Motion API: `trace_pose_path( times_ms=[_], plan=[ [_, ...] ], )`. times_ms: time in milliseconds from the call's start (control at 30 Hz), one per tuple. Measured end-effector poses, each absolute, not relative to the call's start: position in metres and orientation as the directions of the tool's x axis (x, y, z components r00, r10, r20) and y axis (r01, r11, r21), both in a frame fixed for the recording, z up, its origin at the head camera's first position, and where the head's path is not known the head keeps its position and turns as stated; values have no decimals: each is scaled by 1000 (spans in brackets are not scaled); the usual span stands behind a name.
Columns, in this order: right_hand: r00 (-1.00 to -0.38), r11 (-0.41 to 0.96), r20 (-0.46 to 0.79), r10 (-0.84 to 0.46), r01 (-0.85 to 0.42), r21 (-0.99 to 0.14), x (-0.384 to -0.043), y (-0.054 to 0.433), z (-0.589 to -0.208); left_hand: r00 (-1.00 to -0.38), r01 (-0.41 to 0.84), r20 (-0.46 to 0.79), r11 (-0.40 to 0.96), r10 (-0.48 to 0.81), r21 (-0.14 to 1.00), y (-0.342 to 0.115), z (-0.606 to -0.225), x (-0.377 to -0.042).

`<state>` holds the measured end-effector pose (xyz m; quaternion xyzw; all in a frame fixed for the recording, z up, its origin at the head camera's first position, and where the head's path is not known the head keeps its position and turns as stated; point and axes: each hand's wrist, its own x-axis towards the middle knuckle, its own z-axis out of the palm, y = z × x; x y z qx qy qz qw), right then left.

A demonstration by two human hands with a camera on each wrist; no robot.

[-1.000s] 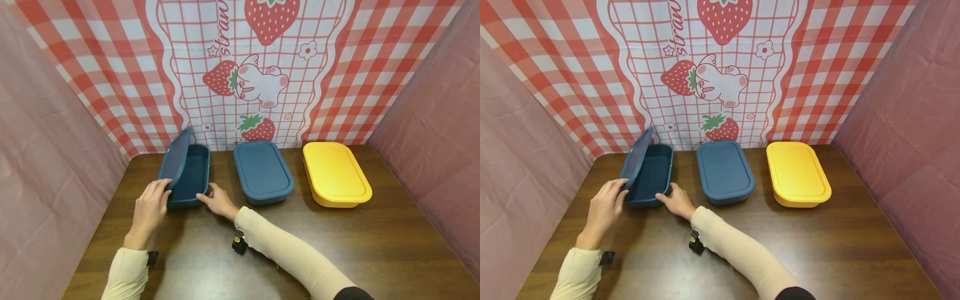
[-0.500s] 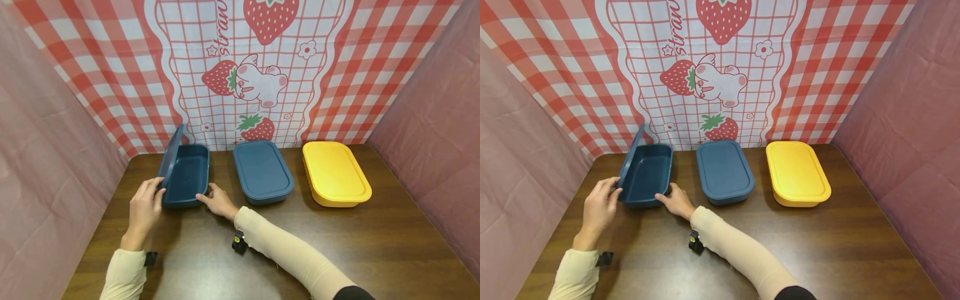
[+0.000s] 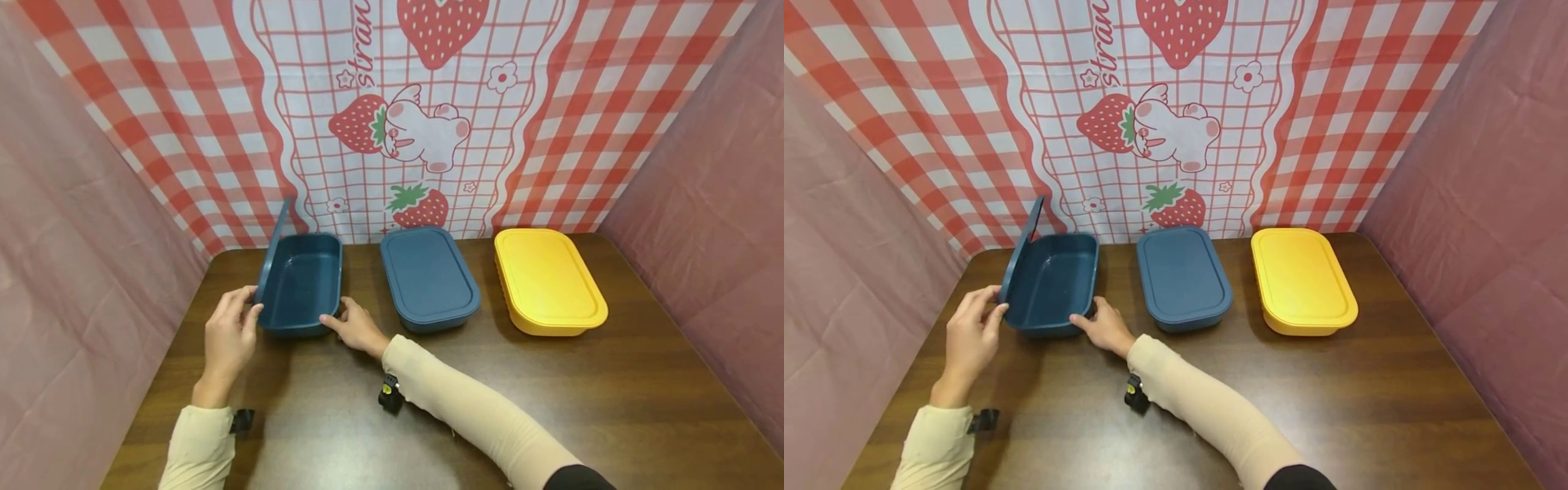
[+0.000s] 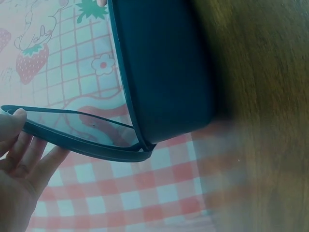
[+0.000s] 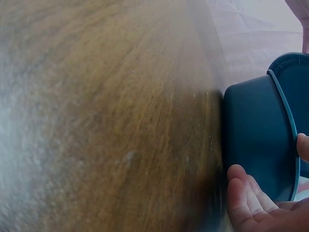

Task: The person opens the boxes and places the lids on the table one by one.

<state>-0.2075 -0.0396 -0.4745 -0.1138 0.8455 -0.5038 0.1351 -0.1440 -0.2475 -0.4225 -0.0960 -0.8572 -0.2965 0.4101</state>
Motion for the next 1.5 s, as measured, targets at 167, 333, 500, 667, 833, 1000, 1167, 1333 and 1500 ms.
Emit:
trace_pose_path(
  times_ms=[167,333,500,667,833,1000,1167,1333,1500],
  plan=[
    [-938,465,-111,-328,-58,-884,-208,-40,-474,-659,388,740,782,-134,488,-250,-423,-144],
    [-936,471,-125,-329,-48,-881,-208,-40,-474,-681,372,709,745,-186,553,-253,-423,-143],
    [-936,475,-130,-326,-43,-879,-208,-40,-475,-689,395,693,691,-214,606,-256,-423,-144],
    [-937,479,-129,-323,-44,-877,-207,-40,-474,-689,413,682,640,-246,648,-259,-424,-144],
    [-937,479,-135,-323,-38,-877,-206,-40,-473,-689,409,669,612,-279,677,-261,-424,-144],
    [-935,471,-133,-329,-40,-881,-206,-40,-473,-678,422,670,586,-303,692,-261,-421,-142],
    [-934,468,-137,-330,-36,-883,-206,-40,-473,-671,405,659,577,-339,709,-262,-421,-142],
    [-934,472,-137,-330,-38,-881,-206,-40,-474,-676,389,639,559,-367,732,-264,-421,-143],
    [-934,473,-141,-327,-33,-880,-206,-39,-474,-677,375,622,542,-393,752,-264,-421,-143]
  ],
)
